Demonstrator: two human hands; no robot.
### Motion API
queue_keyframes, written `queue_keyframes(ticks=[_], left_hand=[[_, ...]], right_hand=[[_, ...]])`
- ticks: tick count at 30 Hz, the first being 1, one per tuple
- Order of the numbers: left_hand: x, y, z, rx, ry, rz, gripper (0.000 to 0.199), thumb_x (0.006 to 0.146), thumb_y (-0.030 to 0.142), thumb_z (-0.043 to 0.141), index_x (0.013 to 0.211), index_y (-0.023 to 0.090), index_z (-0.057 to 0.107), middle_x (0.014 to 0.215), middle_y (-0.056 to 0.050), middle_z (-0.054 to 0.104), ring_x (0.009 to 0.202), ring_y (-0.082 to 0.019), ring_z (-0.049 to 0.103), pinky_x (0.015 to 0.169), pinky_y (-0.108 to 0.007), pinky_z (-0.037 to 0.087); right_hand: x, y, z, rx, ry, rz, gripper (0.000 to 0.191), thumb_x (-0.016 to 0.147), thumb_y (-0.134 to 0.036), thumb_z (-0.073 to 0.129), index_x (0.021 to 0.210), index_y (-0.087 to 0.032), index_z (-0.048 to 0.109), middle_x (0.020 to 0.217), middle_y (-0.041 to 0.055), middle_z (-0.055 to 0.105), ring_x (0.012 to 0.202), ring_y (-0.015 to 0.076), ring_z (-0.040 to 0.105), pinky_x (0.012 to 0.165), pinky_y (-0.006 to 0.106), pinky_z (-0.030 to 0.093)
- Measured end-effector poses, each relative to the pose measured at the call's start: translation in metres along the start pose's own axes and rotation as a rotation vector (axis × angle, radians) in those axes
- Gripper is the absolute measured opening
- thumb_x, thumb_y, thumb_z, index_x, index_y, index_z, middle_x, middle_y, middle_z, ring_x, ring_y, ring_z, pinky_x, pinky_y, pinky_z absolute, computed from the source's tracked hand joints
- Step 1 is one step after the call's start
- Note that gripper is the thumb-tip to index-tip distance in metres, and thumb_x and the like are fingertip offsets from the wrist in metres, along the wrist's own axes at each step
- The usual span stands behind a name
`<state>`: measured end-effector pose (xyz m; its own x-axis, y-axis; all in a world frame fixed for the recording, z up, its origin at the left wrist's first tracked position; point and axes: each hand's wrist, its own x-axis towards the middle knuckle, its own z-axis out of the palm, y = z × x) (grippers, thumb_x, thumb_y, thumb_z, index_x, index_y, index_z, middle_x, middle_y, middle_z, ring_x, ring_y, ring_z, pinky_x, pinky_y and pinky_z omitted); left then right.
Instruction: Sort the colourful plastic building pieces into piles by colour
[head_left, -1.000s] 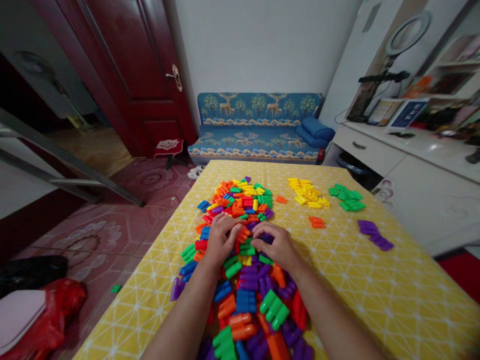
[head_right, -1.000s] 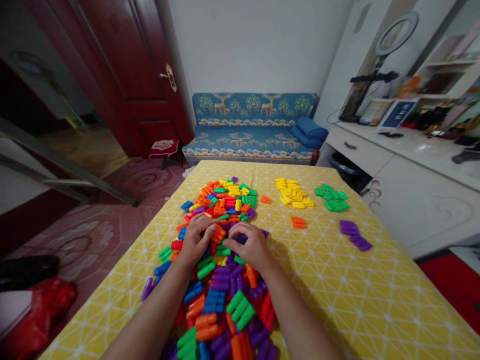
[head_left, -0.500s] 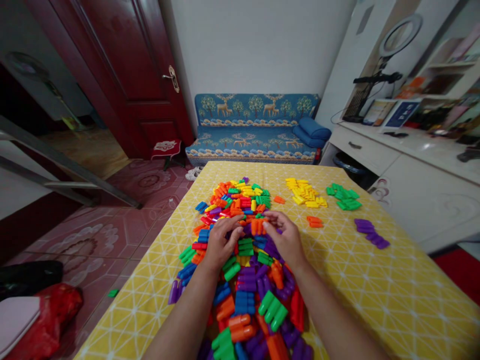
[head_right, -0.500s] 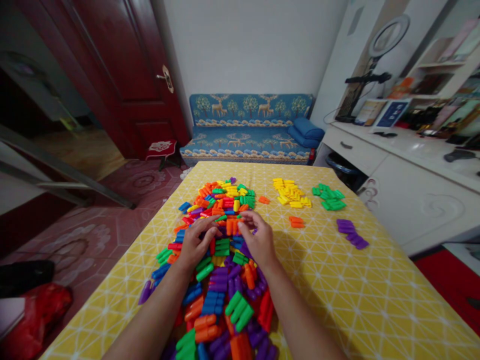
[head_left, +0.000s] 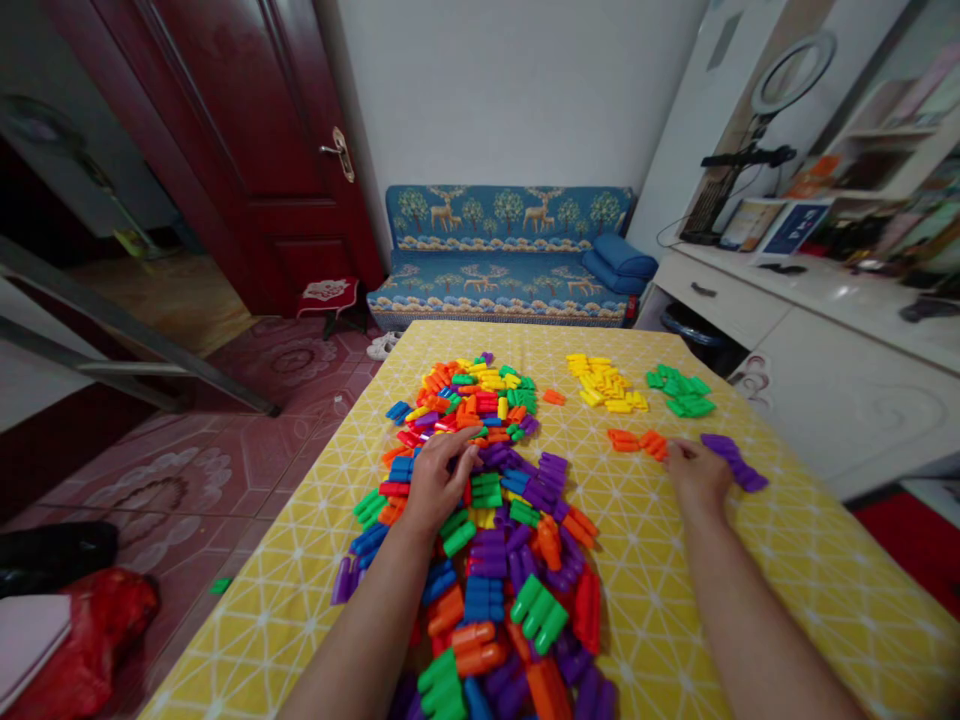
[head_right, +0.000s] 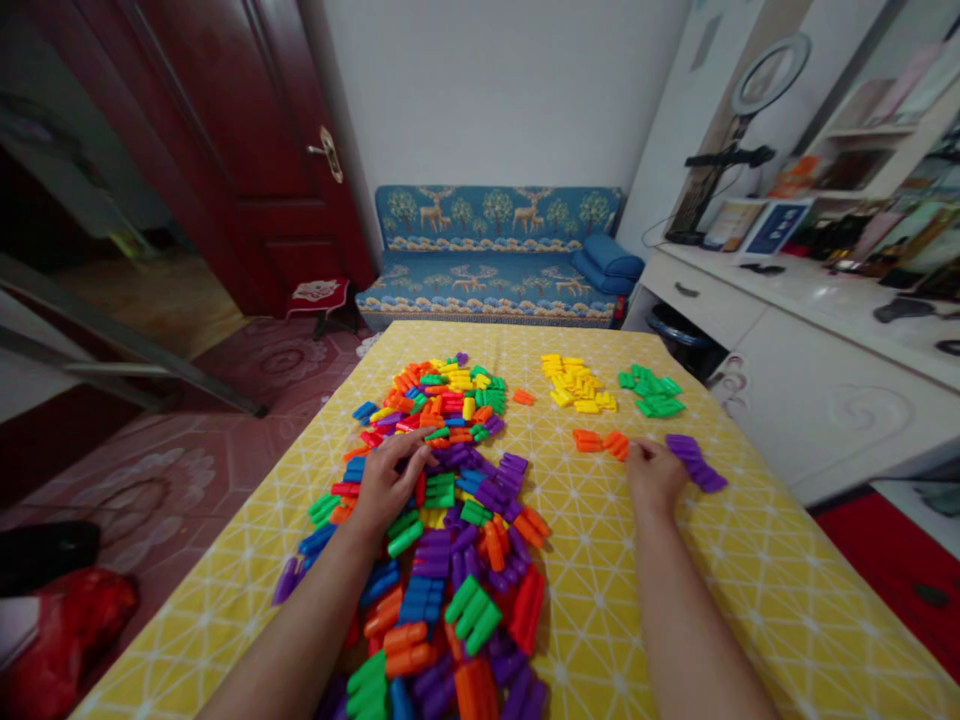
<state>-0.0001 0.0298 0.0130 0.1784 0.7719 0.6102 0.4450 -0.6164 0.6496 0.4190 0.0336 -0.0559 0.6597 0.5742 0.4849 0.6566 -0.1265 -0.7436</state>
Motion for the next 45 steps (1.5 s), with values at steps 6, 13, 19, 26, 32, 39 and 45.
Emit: queue_keyframes(ticks=[6, 13, 19, 26, 32, 39, 45], left_hand=[[0.001, 0.001, 0.000, 0.017, -0.015, -0.024, 0.026, 0.094, 0.027, 0.055, 0.116, 0.020, 0.067, 0.076, -0.003, 0.073, 0.080, -0.019, 0.068, 0.081, -0.034, 0.050], [0.000, 0.000, 0.000, 0.026, -0.013, -0.029, 0.026, 0.094, 0.030, 0.055, 0.115, 0.022, 0.068, 0.076, -0.003, 0.074, 0.080, -0.020, 0.068, 0.081, -0.034, 0.050], [0.001, 0.001, -0.001, 0.025, -0.009, -0.020, 0.025, 0.094, 0.029, 0.055, 0.113, 0.021, 0.069, 0.076, -0.003, 0.074, 0.078, -0.019, 0.068, 0.081, -0.035, 0.051], [-0.005, 0.012, -0.001, -0.096, 0.175, -0.054, 0.021, 0.092, 0.028, 0.056, 0.103, 0.020, 0.072, 0.064, 0.000, 0.069, 0.062, -0.015, 0.066, 0.069, -0.029, 0.053], [0.018, 0.029, -0.012, -0.813, 0.543, -0.408, 0.027, 0.091, 0.042, 0.056, 0.094, 0.018, 0.067, 0.046, 0.007, 0.046, 0.050, -0.010, 0.055, 0.061, -0.024, 0.051], [0.073, 0.028, -0.013, -0.607, 0.194, -0.398, 0.028, 0.086, 0.039, 0.058, 0.099, 0.017, 0.069, 0.077, -0.003, 0.067, 0.076, -0.017, 0.066, 0.079, -0.033, 0.054], [0.112, 0.014, 0.024, 0.547, -0.436, -0.112, 0.034, 0.067, 0.007, 0.066, 0.096, 0.022, 0.076, 0.106, -0.011, 0.070, 0.104, -0.031, 0.063, 0.092, -0.042, 0.050]], right_hand=[[-0.005, -0.005, 0.006, -0.015, -0.020, -0.039, 0.044, 0.071, -0.039, 0.048, 0.092, -0.011, 0.073, 0.093, 0.0166, 0.073, 0.086, 0.0288, 0.066, 0.085, 0.044, 0.052], [-0.009, -0.014, 0.013, -0.082, -0.096, -0.272, 0.046, 0.079, -0.041, 0.047, 0.108, -0.015, 0.070, 0.119, 0.0149, 0.068, 0.111, 0.0281, 0.060, 0.105, 0.048, 0.041], [-0.009, -0.024, 0.011, -0.036, -0.208, -0.295, 0.040, 0.085, -0.042, 0.042, 0.097, -0.019, 0.072, 0.109, 0.0117, 0.072, 0.106, 0.0255, 0.063, 0.102, 0.047, 0.043], [-0.030, -0.070, -0.004, 0.217, -0.058, -0.379, 0.036, 0.094, -0.038, 0.043, 0.098, -0.016, 0.071, 0.103, 0.0111, 0.072, 0.104, 0.0239, 0.064, 0.099, 0.047, 0.046], [-0.064, -0.113, 0.012, 0.284, -0.263, -0.580, 0.028, 0.096, -0.031, 0.046, 0.094, -0.020, 0.072, 0.099, 0.0080, 0.072, 0.100, 0.0213, 0.062, 0.093, 0.042, 0.048], [-0.064, -0.108, 0.017, 0.305, -0.307, -0.585, 0.028, 0.097, -0.030, 0.045, 0.090, -0.021, 0.071, 0.094, 0.0068, 0.072, 0.095, 0.0207, 0.063, 0.089, 0.041, 0.049], [-0.065, -0.107, 0.018, 0.285, -0.362, -0.622, 0.030, 0.097, -0.031, 0.045, 0.086, -0.021, 0.071, 0.089, 0.0062, 0.071, 0.091, 0.0210, 0.063, 0.086, 0.040, 0.048]])
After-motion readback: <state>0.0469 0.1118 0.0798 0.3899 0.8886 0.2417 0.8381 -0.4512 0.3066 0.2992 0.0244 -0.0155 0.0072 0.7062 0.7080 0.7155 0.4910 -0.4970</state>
